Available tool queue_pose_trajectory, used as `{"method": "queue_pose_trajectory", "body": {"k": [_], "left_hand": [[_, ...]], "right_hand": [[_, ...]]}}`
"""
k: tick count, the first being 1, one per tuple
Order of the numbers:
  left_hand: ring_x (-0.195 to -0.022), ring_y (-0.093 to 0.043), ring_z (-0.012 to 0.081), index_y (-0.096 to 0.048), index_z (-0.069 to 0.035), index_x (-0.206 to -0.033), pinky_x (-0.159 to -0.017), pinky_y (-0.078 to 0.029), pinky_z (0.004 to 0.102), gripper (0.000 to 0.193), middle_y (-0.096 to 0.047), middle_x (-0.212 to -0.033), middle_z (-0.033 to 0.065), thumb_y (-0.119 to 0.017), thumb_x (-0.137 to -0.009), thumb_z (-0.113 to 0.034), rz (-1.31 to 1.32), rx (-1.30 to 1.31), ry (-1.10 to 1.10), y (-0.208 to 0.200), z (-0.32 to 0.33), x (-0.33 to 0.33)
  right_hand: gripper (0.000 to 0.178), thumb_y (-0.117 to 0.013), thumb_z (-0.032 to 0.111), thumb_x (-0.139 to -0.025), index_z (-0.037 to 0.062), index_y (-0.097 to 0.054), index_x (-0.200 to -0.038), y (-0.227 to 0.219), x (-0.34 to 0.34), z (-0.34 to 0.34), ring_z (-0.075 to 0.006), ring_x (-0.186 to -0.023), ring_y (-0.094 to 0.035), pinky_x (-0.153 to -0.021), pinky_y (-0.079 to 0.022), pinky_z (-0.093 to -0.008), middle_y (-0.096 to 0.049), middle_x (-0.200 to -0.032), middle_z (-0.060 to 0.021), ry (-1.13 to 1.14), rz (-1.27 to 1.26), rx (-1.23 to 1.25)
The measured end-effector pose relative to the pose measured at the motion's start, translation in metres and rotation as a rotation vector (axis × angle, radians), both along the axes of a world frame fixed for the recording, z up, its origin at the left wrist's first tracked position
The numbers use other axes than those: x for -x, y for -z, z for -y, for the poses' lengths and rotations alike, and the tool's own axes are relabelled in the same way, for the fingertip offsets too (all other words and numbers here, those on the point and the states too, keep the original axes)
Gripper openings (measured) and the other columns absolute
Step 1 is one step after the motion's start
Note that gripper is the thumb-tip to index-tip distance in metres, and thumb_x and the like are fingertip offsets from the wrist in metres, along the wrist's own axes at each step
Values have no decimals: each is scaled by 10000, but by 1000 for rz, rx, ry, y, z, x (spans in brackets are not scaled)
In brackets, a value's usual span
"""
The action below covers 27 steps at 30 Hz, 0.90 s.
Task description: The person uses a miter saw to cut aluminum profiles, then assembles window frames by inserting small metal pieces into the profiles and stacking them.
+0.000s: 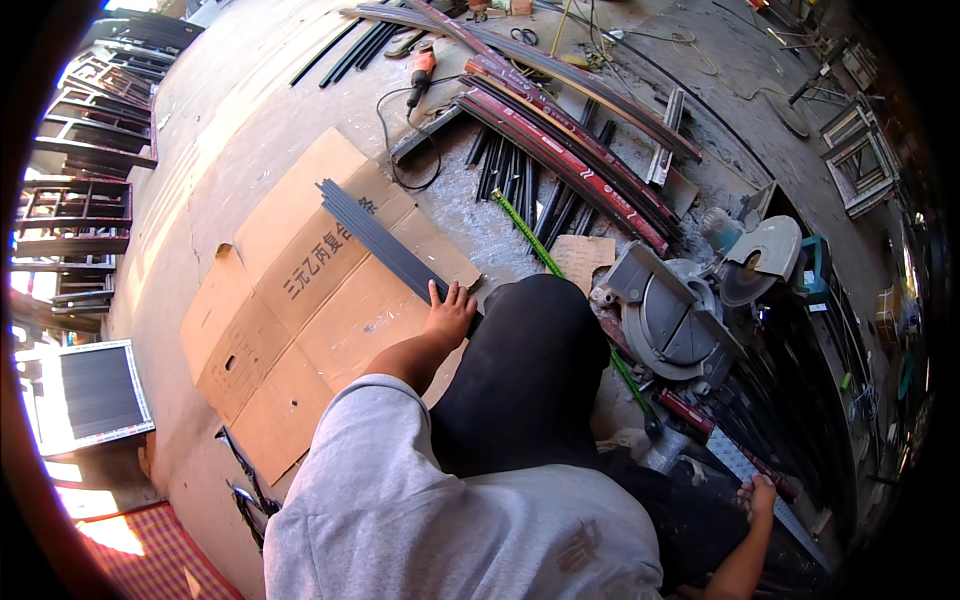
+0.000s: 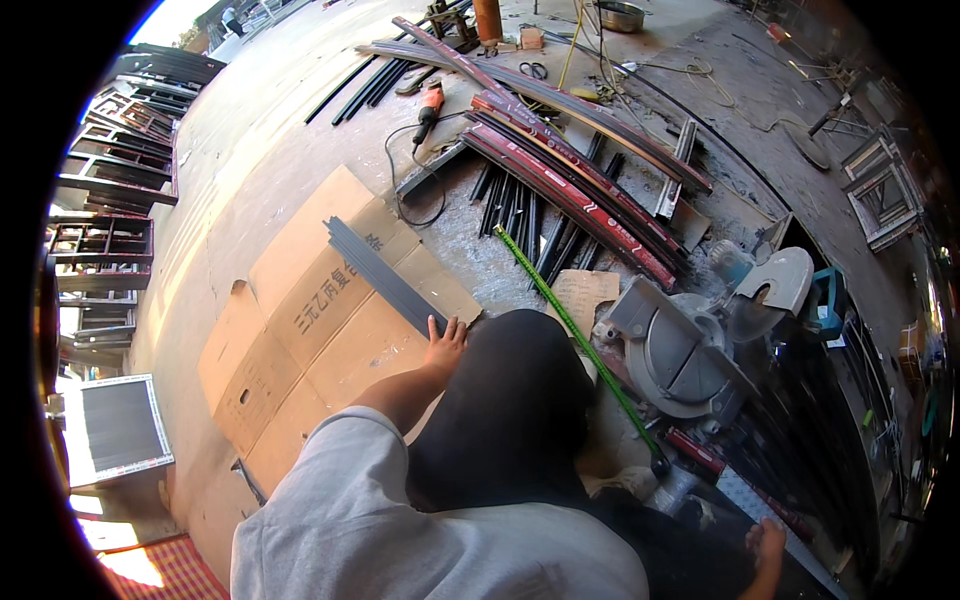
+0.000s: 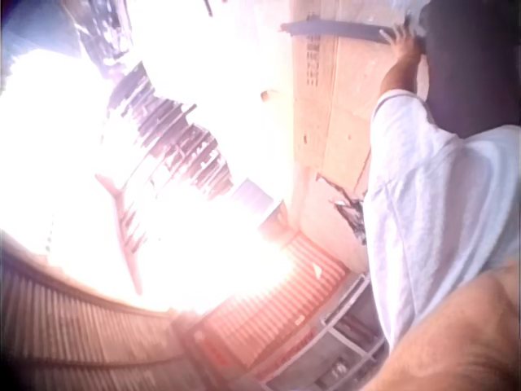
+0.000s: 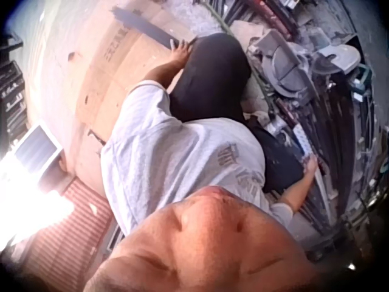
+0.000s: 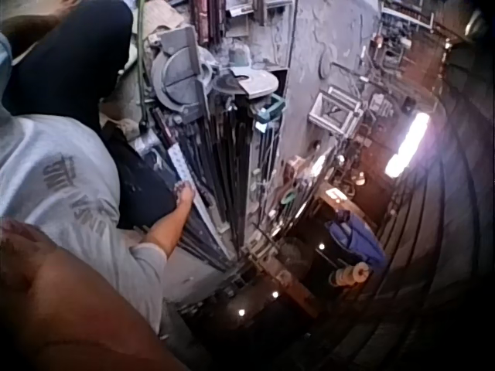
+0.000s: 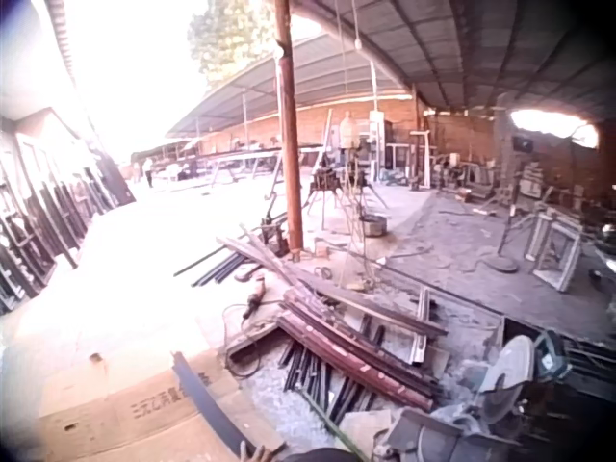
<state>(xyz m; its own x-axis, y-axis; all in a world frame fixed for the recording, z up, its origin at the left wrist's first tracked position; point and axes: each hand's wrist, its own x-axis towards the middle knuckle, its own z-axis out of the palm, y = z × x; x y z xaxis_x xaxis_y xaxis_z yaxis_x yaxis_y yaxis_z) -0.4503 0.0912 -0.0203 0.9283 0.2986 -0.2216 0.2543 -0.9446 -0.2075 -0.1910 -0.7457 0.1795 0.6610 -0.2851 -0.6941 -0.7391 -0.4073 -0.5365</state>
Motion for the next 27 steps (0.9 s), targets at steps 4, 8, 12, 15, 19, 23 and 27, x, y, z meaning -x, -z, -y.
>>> {"method": "queue_pose_trajectory", "body": {"k": [4, 8, 12, 15, 19, 23, 27], "left_hand": [[-1478, -428, 372, -568, -52, -1362, -1236, -160, 759, 442, -565, -1434, 188, -620, -941, -176, -82, 71, 83, -23, -5, -11], [-1398, -518, 339, -598, -42, -1295, -1275, -187, 674, 486, -626, -1320, 163, -703, -853, -214, -220, 116, 158, -56, -18, -28], [-1289, -579, 341, -593, -31, -1273, -1226, -328, 547, 556, -643, -1237, 155, -747, -756, -167, 11, 95, 140, -83, -33, -44], [-1229, -597, 350, -584, -26, -1221, -1099, -435, 478, 556, -645, -1188, 169, -756, -710, -164, 167, 130, 106, -136, -58, -76], [-1193, -616, 371, -558, -25, -1171, -1028, -501, 475, 538, -634, -1190, 194, -783, -721, -216, 345, 118, -15, -200, -105, -91], [-1114, -637, 416, -587, -22, -1120, -977, -536, 506, 396, -647, -1141, 226, -722, -827, -251, 667, 93, -241, -268, -170, -97], [-966, -700, 350, -595, -33, -1074, -891, -561, 449, 559, -707, -1022, 193, -909, -702, -307, 1046, 296, -439, -378, -184, -65]], "right_hand": [[122, -573, 283, -1039, 162, -584, -1027, -1, -2, -3, -187, -613, -641, -531, -515, -368, -622, -780, -29, 9, 20, 13], [129, -569, 271, -1043, 143, -586, -1046, -7, -1, -9, -187, -613, -627, -529, -504, -367, -610, -786, -32, 29, 66, 1], [141, -560, 249, -1042, 113, -586, -1071, -10, -7, -16, -184, -614, -618, -510, -487, -359, -606, -792, -41, 24, 88, -26], [151, -568, 262, -1040, 120, -592, -1085, -12, -4, -17, -182, -615, -615, -522, -491, -354, -606, -792, -37, 15, 95, -32], [165, -581, 278, -1036, 129, -598, -1105, -8, -3, -11, -181, -620, -614, -532, -494, -349, -602, -790, -30, -2, 122, -48], [197, -603, 300, -1030, 141, -629, -1144, -7, -5, -12, -185, -644, -623, -561, -509, -356, -610, -814, -24, -2, 112, -74], [235, -628, 333, -1019, 164, -670, -1177, -6, 1, 0, -188, -663, -628, -601, -529, -376, -619, -812, -14, -4, 115, -77]]}}
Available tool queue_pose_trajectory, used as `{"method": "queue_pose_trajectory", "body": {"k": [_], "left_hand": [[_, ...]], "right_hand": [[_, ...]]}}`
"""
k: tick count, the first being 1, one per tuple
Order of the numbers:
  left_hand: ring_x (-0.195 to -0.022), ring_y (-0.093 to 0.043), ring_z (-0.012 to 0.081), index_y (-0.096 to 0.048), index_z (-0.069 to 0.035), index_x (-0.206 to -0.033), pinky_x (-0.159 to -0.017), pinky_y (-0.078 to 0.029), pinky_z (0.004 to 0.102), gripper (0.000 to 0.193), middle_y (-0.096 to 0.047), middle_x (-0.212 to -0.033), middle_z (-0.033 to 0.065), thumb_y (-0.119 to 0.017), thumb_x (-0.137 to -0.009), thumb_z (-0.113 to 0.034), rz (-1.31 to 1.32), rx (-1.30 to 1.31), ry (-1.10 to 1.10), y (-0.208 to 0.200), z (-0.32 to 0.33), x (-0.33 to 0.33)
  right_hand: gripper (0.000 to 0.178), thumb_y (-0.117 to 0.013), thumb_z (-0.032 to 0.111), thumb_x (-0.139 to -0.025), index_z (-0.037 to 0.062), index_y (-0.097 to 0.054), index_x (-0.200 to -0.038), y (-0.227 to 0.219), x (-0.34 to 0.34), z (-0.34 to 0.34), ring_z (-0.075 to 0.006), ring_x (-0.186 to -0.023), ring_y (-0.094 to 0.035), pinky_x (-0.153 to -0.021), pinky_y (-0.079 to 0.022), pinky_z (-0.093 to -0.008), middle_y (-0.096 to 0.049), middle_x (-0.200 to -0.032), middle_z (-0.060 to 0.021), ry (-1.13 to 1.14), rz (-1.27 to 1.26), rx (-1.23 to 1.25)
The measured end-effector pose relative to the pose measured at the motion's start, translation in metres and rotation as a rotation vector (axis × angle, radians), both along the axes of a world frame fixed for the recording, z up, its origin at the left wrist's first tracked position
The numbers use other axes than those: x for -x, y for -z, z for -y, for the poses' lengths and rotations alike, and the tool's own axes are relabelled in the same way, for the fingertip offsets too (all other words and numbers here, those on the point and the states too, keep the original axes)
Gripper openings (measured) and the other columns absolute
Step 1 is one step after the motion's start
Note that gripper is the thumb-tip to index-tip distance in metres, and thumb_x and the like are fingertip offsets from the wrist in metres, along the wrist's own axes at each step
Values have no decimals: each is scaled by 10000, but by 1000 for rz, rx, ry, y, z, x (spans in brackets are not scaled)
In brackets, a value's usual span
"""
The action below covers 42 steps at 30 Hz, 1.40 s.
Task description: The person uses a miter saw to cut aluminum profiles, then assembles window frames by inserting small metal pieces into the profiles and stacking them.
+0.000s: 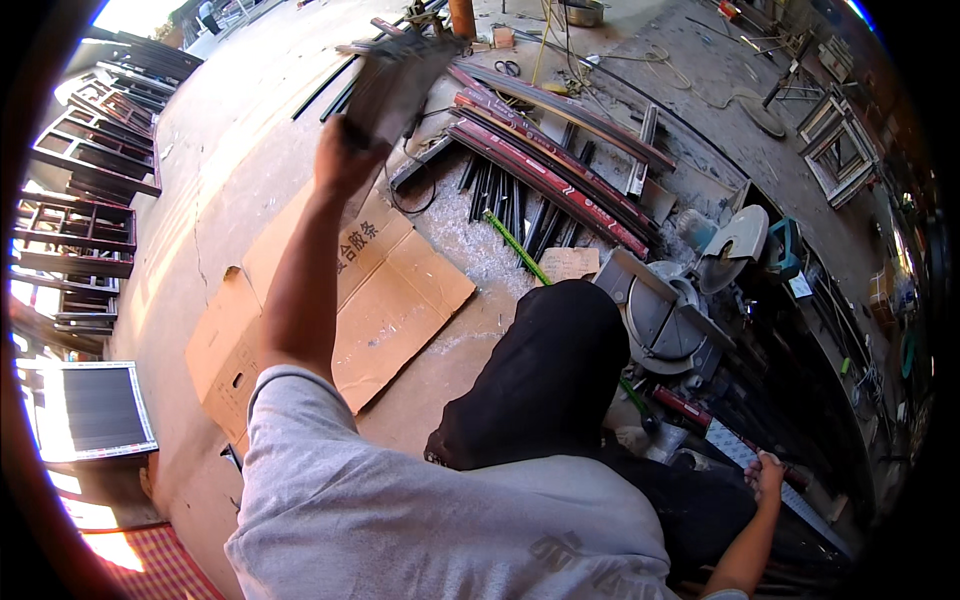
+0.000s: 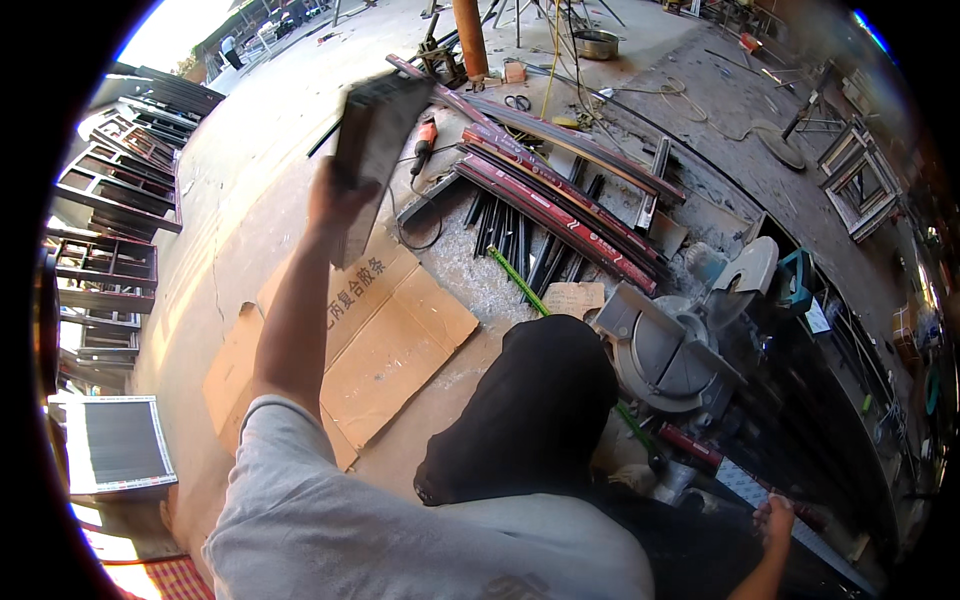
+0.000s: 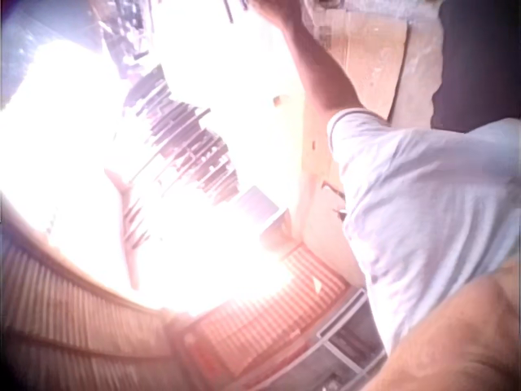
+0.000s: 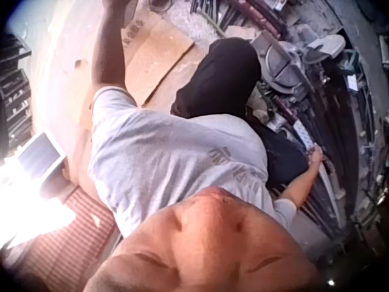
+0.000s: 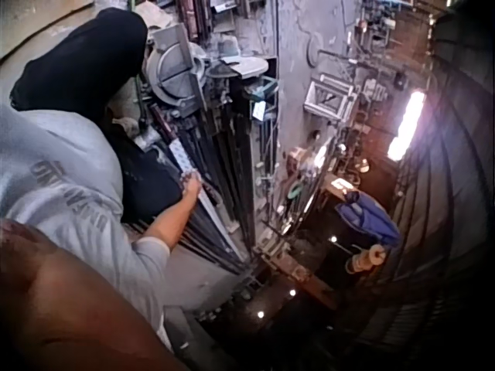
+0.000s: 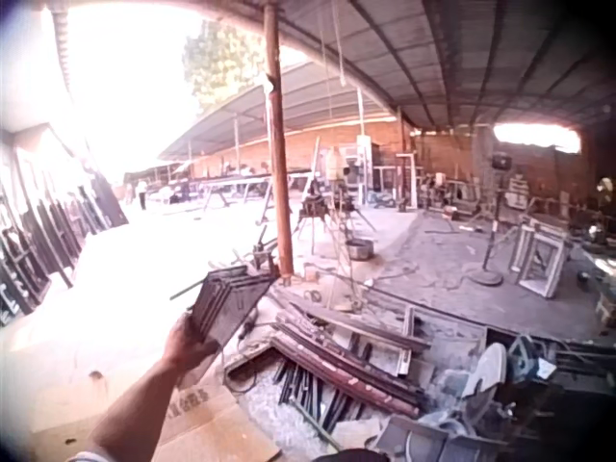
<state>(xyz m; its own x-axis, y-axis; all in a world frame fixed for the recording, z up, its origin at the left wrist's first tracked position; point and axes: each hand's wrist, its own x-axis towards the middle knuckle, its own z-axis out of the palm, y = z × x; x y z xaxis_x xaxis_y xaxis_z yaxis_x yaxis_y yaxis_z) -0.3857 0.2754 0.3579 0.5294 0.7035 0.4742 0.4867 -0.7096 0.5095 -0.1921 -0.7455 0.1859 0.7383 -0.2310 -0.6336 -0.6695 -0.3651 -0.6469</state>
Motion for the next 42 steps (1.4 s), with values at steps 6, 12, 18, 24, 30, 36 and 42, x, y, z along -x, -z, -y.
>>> {"method": "queue_pose_trajectory", "body": {"k": [6, 12, 18, 24, 30, 36, 42], "left_hand": [[-1015, -711, 253, -635, 60, -1198, -940, -558, 377, 490, -740, -1126, 162, -856, -782, -75, 647, 363, 206, -52, 20, 47], [-975, -719, 240, -618, 57, -1177, -919, -577, 370, 493, -739, -1088, 145, -858, -757, -37, 801, 455, 226, -23, 68, 57], [-983, -706, 223, -587, 28, -1215, -914, -570, 355, 552, -716, -1107, 124, -873, -749, -46, 777, 487, 221, -18, 104, 56], [-1086, -666, 209, -495, 13, -1292, -941, -548, 347, 689, -672, -1182, 123, -909, -759, -122, 644, 464, 153, 40, 97, 55], [-1081, -656, 207, -477, 1, -1292, -925, -551, 347, 755, -664, -1179, 136, -945, -731, -188, 641, 410, 103, 44, 99, 41], [-982, -688, 195, -532, -9, -1176, -879, -572, 340, 609, -706, -1102, 113, -942, -736, -109, 741, 398, 176, 17, 105, 29], [-1009, -672, 198, -533, -9, -1216, -917, -547, 348, 679, -696, -1126, 114, -965, -715, -162, 640, 418, 103, 28, 109, 27]], "right_hand": [[198, -628, 342, -1020, 169, -653, -1113, 7, 7, 15, -192, -660, -622, -604, -521, -389, -609, -789, -10, 54, -21, -10], [200, -639, 335, -1009, 163, -652, -1109, 1, -4, -6, -194, -658, -623, -599, -515, -390, -609, -784, -11, 39, -2, -9], [207, -643, 327, -1004, 158, -660, -1123, -6, 0, -8, -193, -652, -627, -590, -514, -386, -621, -792, -12, 34, -16, 19], [214, -640, 326, -1004, 155, -653, -1130, -2, 1, -3, -196, -655, -637, -590, -519, -387, -622, -787, -12, 26, -40, 15], [204, -636, 316, -1010, 143, -648, -1117, -2, -3, -8, -199, -643, -634, -594, -515, -377, -615, -780, -13, 34, -11, 41], [236, -615, 326, -1021, 133, -647, -1153, 10, 1, 12, -201, -625, -617, -562, -502, -375, -601, -786, -28, 42, 19, -27], [244, -600, 331, -1020, 152, -620, -1184, 25, 4, 36, -207, -608, -614, -528, -499, -387, -590, -773, -32, 39, -32, -35]]}}
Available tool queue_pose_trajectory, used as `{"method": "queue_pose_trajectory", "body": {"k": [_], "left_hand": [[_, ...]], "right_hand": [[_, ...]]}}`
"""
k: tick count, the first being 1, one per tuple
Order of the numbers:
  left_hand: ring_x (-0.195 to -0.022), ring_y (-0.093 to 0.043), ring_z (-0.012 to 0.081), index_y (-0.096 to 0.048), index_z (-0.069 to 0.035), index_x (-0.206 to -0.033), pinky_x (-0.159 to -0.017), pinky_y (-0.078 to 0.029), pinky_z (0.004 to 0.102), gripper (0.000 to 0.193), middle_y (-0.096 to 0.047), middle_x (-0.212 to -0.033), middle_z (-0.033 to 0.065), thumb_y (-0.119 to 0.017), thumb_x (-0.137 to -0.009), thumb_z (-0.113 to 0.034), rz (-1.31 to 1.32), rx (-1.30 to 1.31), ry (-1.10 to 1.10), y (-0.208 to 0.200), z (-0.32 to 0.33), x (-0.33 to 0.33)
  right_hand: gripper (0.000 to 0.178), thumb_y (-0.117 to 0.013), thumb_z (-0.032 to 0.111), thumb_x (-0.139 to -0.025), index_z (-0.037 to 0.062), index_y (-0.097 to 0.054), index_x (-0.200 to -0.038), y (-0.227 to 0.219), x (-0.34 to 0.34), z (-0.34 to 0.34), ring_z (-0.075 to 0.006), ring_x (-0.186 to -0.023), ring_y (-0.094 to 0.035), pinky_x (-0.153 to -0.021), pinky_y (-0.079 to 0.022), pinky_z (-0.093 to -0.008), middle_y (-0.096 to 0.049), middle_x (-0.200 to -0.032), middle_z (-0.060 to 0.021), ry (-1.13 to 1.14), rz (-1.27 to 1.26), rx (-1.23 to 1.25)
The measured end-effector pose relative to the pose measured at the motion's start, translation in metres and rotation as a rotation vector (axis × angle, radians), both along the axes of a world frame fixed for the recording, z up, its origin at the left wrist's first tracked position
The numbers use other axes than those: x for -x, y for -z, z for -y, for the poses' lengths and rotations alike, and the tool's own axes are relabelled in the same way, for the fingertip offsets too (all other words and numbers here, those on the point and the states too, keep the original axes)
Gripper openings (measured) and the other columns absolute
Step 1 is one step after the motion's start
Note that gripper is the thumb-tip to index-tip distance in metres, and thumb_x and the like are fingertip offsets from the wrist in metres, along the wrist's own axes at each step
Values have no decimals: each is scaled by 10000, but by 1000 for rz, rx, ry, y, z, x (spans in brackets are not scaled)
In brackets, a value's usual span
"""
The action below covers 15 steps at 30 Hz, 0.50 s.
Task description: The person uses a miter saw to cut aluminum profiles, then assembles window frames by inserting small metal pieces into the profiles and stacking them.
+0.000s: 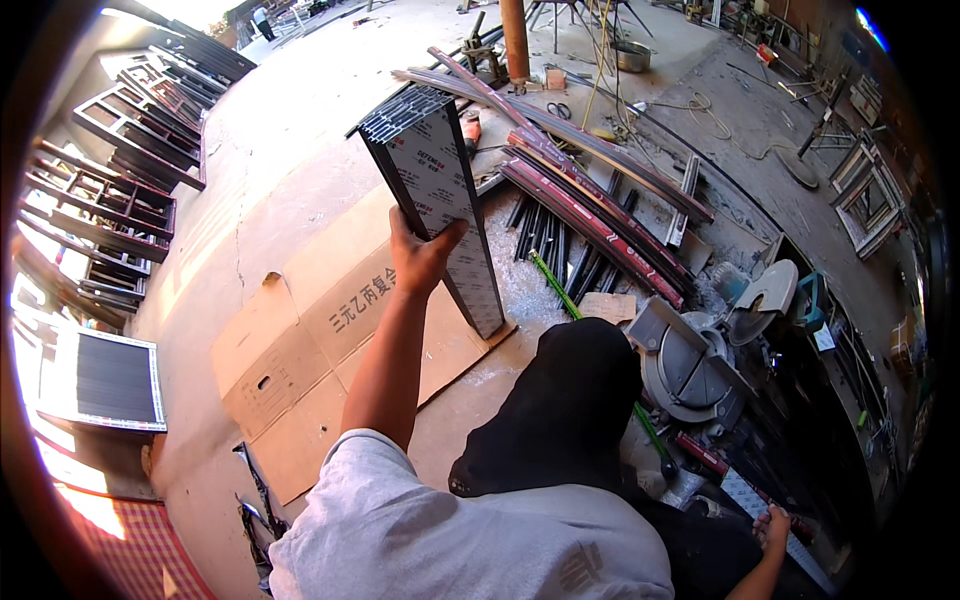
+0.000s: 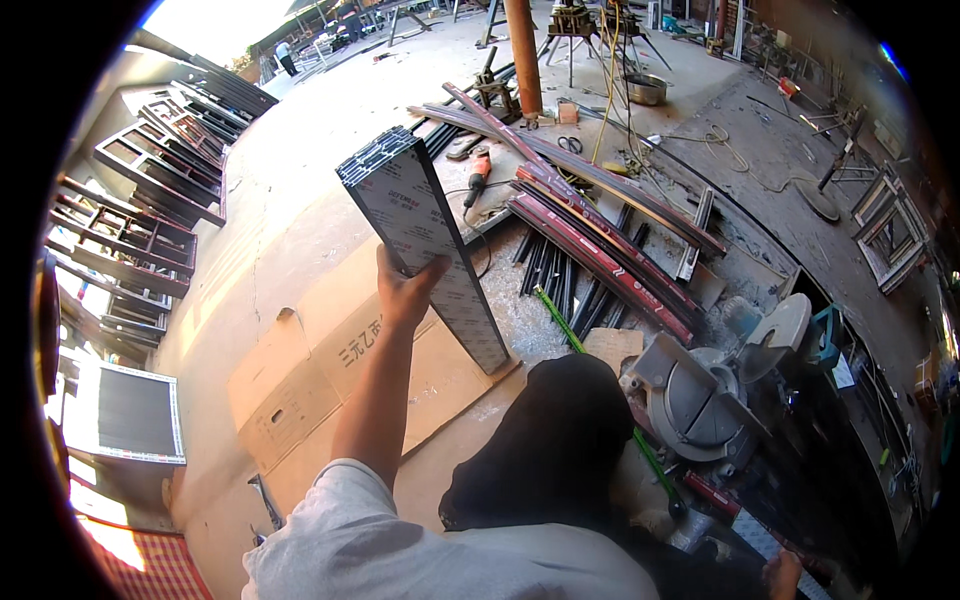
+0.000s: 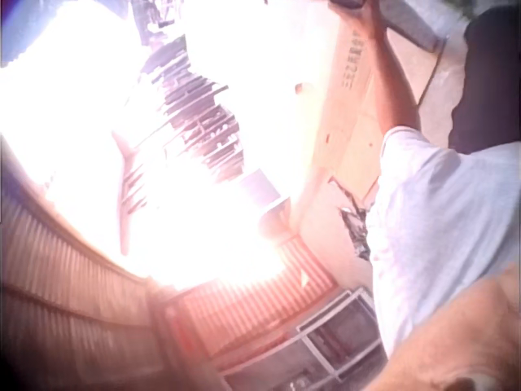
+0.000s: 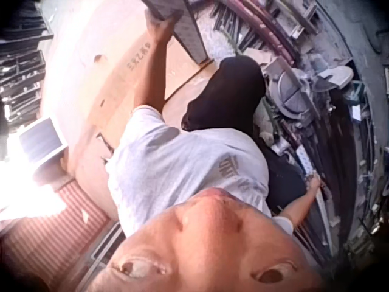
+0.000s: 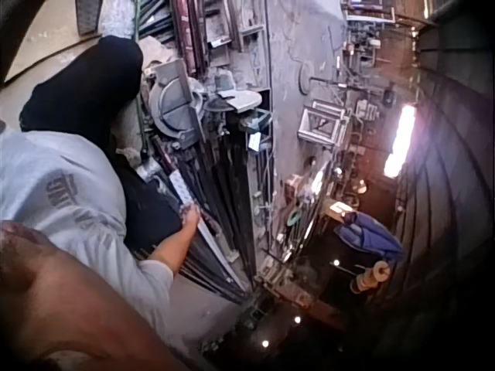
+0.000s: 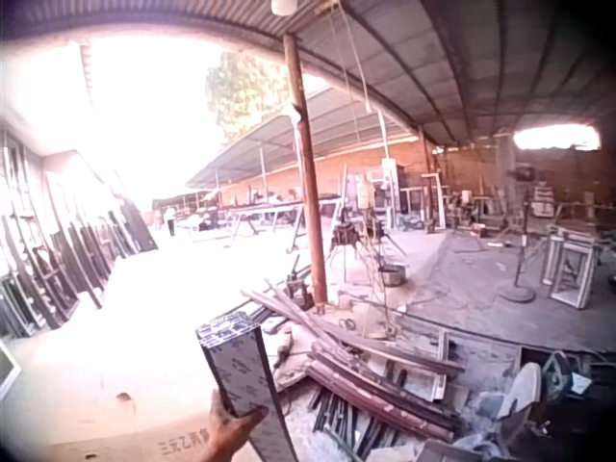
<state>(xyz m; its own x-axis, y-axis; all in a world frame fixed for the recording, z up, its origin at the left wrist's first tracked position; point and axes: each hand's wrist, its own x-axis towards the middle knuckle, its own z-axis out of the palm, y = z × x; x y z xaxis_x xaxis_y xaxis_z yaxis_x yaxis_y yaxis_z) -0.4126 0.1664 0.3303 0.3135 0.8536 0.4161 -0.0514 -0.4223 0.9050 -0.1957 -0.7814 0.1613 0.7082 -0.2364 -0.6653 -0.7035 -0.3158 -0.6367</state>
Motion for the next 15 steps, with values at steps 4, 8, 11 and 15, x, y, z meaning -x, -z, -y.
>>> {"method": "queue_pose_trajectory", "body": {"k": [4, 8, 11, 15], "left_hand": [[-1007, -677, 203, -513, -6, -1230, -898, -563, 359, 647, -685, -1112, 112, -921, -737, -94, 249, -26, 142, -4, 13, 15], [-996, -679, 190, -500, -22, -1231, -887, -572, 354, 641, -681, -1121, 109, -917, -747, -71, 106, 61, 66, 5, 6, 18], [-1015, -666, 175, -520, -24, -1256, -908, -557, 348, 623, -672, -1144, 103, -901, -765, -48, 168, -67, 179, -19, 11, 3], [-1034, -659, 173, -542, -11, -1284, -915, -545, 335, 605, -668, -1160, 82, -875, -779, -19, 109, -37, 381, -58, 43, -16]], "right_hand": [[206, -603, 324, -1019, 156, -612, -1139, 2, -1, 0, -212, -593, -620, -521, -503, -379, -592, -763, -36, 0, 50, -5], [159, -603, 308, -1030, 153, -611, -1067, 1, -1, -8, -206, -576, -620, -515, -498, -383, -605, -766, -37, -30, 80, 12], [93, -562, 202, -1023, 128, -598, -979, -23, 10, -41, -182, -535, -604, -445, -486, -357, -596, -748, -47, 32, 88, 60], [105, -621, 178, -1011, 82, -631, -973, -25, -5, -45, -170, -556, -631, -451, -481, -327, -625, -735, -42, -89, 194, -22]]}}
